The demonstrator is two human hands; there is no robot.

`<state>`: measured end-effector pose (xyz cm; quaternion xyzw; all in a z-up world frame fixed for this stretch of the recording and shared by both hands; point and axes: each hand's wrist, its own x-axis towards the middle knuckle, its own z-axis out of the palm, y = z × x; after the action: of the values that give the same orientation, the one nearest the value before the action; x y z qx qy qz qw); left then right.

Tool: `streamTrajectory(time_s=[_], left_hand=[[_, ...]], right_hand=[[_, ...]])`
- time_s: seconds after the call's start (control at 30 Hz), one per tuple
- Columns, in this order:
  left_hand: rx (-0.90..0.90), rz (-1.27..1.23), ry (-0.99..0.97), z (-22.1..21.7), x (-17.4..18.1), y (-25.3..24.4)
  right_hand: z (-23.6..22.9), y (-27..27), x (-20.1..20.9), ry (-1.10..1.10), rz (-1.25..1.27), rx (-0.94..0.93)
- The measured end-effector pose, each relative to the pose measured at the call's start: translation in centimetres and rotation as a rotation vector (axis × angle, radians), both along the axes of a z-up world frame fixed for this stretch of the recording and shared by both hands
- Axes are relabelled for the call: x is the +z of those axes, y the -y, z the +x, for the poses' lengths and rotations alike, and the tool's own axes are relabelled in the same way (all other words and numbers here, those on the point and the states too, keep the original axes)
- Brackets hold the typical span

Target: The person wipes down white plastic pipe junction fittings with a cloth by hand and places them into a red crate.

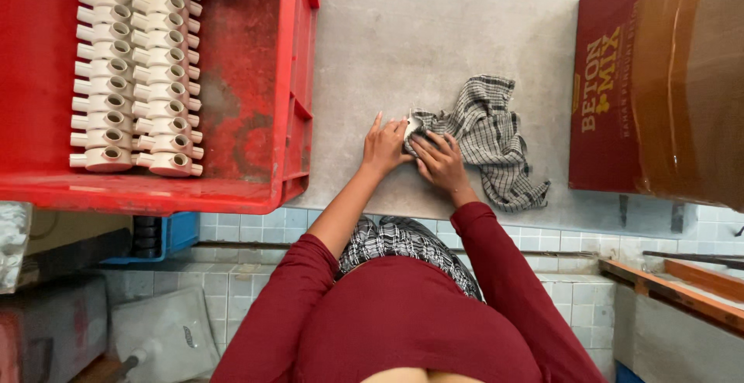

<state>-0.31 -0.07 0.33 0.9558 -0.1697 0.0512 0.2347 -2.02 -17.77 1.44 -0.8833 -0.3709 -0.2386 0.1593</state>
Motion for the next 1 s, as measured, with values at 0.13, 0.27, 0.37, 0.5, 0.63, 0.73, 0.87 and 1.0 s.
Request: streamTrajectory(time_s=[0.13,0.27,0.37,0.5,0.63,0.73,0.87,1.0], left_hand=[[0.015,-0.032,-0.005,0.1,-0.7,0.1],[0.004,-0.019,-0.012,0.0,-0.7,0.0],[0.0,-0.013,-0.017,0.3,-0.5,0.1],[-0.024,-0.026,-0.043,0.4,0.5,-0.2],[-0.03,-0.005,-0.025,0.6,-0.5,0.1],[-0.006,0.008,-0.012,0.5,0.4,0.2],[0.022,0.091,0.006,0.3,3.1,0.2],[0.048,0.119,-0.008,0.1,3.7,0.4]], right_hand=[[-0.2,1.9,1.6,-0.052,0.006,0.064],[-0.4,1.0,1.0,0.0,-0.058,0.031],[0.3,2.4,1.2,0.019,-0.073,0.083],[1.8,7.2,-0.5,0.03,-0.053,-0.068],[2.5,4.0,-1.0,0.008,0.058,-0.121],[2.0,-0.7,1.5,-0.091,0.129,-0.009],[2.5,-1.1,1.3,-0.484,0.23,-0.185],[1.1,2.0,-0.9,-0.481,0.301,-0.274]])
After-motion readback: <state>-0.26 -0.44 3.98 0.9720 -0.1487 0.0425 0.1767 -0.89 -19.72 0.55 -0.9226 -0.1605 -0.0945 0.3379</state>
